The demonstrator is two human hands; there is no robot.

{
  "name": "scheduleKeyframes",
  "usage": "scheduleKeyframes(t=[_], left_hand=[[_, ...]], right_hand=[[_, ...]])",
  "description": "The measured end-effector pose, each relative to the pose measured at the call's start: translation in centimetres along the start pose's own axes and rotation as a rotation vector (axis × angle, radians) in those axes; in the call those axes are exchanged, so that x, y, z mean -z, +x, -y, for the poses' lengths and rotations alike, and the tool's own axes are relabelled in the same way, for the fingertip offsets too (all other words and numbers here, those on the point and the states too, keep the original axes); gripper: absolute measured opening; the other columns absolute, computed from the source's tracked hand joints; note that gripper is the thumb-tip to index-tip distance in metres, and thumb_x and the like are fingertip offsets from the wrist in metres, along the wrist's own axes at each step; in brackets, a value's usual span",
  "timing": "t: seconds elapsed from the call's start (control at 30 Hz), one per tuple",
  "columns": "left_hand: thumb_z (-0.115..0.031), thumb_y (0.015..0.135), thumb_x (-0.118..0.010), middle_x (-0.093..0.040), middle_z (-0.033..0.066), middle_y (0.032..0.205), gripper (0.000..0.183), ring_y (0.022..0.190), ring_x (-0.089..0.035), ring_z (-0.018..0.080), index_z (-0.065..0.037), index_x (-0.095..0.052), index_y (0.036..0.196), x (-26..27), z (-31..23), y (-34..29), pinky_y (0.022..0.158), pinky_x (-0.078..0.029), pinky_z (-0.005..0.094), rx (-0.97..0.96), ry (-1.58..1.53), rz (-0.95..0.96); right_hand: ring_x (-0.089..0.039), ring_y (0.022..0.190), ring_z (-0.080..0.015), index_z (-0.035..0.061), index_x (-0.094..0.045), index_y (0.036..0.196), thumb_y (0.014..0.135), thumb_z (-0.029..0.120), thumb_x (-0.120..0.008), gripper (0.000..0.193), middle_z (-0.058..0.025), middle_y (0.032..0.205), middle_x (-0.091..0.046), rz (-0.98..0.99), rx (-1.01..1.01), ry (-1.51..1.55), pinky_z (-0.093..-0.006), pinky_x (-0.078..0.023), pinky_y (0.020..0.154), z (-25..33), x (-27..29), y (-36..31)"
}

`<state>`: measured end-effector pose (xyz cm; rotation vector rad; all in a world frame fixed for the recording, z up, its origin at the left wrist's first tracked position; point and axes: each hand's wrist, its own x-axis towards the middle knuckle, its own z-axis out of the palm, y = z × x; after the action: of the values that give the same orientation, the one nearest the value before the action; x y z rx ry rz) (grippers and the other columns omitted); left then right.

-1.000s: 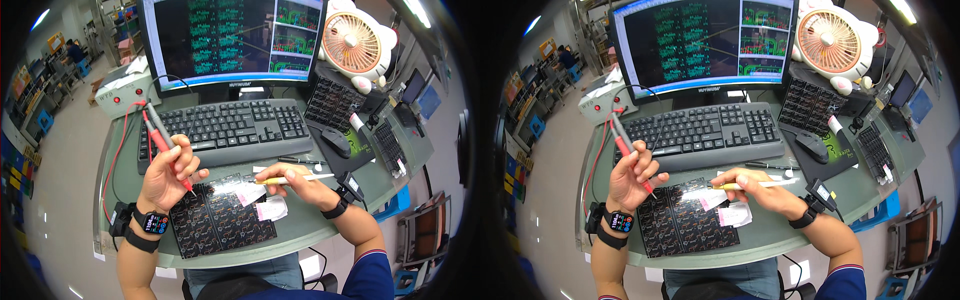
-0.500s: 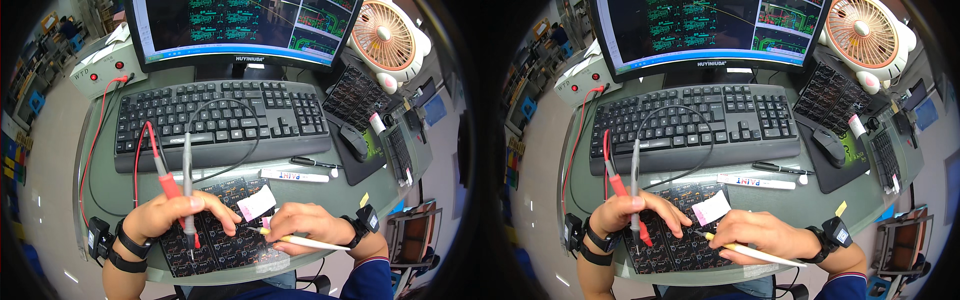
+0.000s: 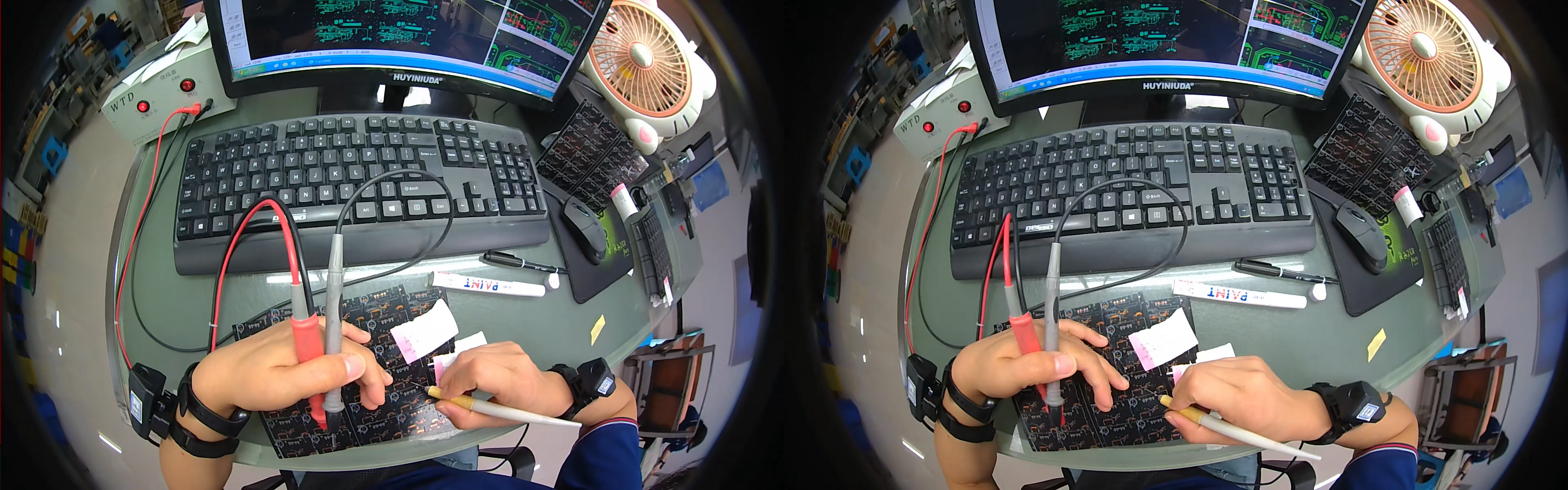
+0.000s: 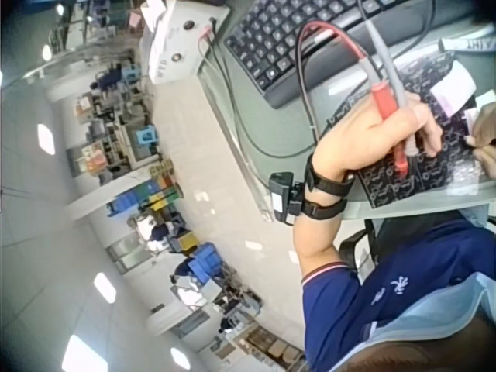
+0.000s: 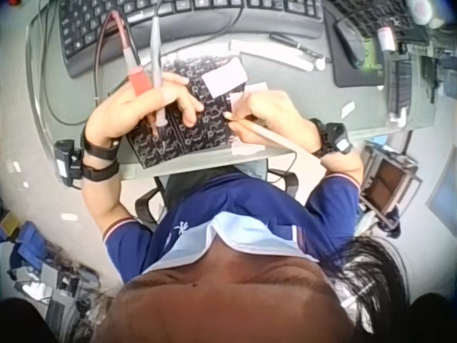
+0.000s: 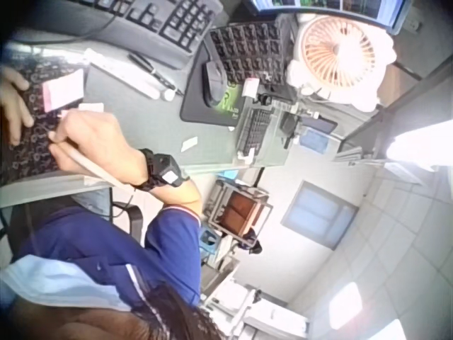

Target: Testing a printed circuit board using multimeter probes and computer diagnostic software.

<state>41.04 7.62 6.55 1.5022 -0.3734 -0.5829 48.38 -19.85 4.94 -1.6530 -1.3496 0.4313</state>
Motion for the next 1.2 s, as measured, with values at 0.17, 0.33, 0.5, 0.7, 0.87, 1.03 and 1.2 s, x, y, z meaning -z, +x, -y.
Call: scheduleKeyframes(t=[0.17, 0.33, 0.5, 0.7, 0.87, 1.03, 1.2], left_hand=[[-0.027, 0.101, -0.034, -0.071, 0.0095, 0.099, 0.044, 0.105, -0.063, 0.0256, 0.001, -0.069, 0.098, 0.12, -0.32, -0.04, 0.104, -0.035, 0.0392, 0.059, 0.021, 0.021], [-0.027, 0.100, -0.033, -0.072, 0.0085, 0.104, 0.045, 0.117, -0.062, 0.0251, 0.000, -0.069, 0.100, -0.04, -0.47, -0.22, 0.112, -0.027, 0.0394, 0.135, 0.008, 0.029], [-0.029, 0.100, -0.035, -0.072, 0.0097, 0.101, 0.044, 0.116, -0.063, 0.0260, 0.000, -0.068, 0.098, -0.13, -0.33, -0.19, 0.112, -0.027, 0.0393, 0.129, -0.027, 0.010], [-0.029, 0.100, -0.035, -0.072, 0.0098, 0.100, 0.044, 0.114, -0.064, 0.0261, 0.000, -0.069, 0.097, -0.24, -0.37, -0.15, 0.112, -0.027, 0.0392, 0.134, -0.025, -0.004], [-0.029, 0.100, -0.035, -0.072, 0.0096, 0.099, 0.045, 0.114, -0.064, 0.0259, 0.000, -0.069, 0.097, -0.25, -0.43, -0.13, 0.112, -0.028, 0.0390, 0.134, -0.018, -0.003], [-0.029, 0.100, -0.035, -0.072, 0.0093, 0.099, 0.044, 0.113, -0.064, 0.0255, -0.001, -0.069, 0.098, -0.21, -0.27, -0.10, 0.111, -0.028, 0.0385, 0.137, -0.008, 0.001], [-0.028, 0.100, -0.036, -0.072, 0.0093, 0.099, 0.044, 0.113, -0.064, 0.0251, -0.001, -0.070, 0.098, -0.31, -0.36, -0.15, 0.111, -0.028, 0.0382, 0.134, -0.013, -0.007]], right_hand=[[-0.061, 0.059, -0.0242, 0.0052, -0.054, 0.083, 0.079, 0.007, -0.077, 0.023, -0.0071, 0.073, -0.061, -0.018, 0.030, -0.114, -0.0326, -0.048, 0.051, 0.23, -0.42, -0.08], [-0.061, 0.059, -0.0246, 0.0045, -0.053, 0.083, 0.079, 0.007, -0.076, 0.023, -0.0078, 0.073, -0.060, -0.027, 0.065, -0.154, -0.0329, -0.048, 0.051, 0.08, -0.64, -0.04], [-0.061, 0.059, -0.0253, 0.0043, -0.053, 0.083, 0.080, 0.007, -0.076, 0.023, -0.0082, 0.072, -0.059, -0.024, 0.070, -0.149, -0.0337, -0.048, 0.051, -0.05, -0.78, -0.14], [-0.060, 0.059, -0.0260, 0.0038, -0.053, 0.082, 0.079, 0.007, -0.076, 0.024, -0.0089, 0.072, -0.059, -0.022, 0.079, -0.193, -0.0343, -0.048, 0.051, -0.05, -0.86, -0.11], [-0.060, 0.058, -0.0258, 0.0038, -0.053, 0.081, 0.080, 0.008, -0.075, 0.023, -0.0086, 0.072, -0.059, -0.029, 0.080, -0.206, -0.0347, -0.048, 0.050, 0.11, -0.88, 0.03], [-0.060, 0.057, -0.0252, 0.0037, -0.053, 0.080, 0.079, 0.007, -0.075, 0.022, -0.0084, 0.072, -0.058, -0.027, 0.087, -0.236, -0.0342, -0.048, 0.049, -0.02, -0.88, -0.04], [-0.059, 0.057, -0.0248, 0.0037, -0.053, 0.080, 0.079, 0.006, -0.074, 0.021, -0.0082, 0.071, -0.057, -0.044, 0.101, -0.225, -0.0341, -0.048, 0.049, 0.09, -0.91, 0.09]])
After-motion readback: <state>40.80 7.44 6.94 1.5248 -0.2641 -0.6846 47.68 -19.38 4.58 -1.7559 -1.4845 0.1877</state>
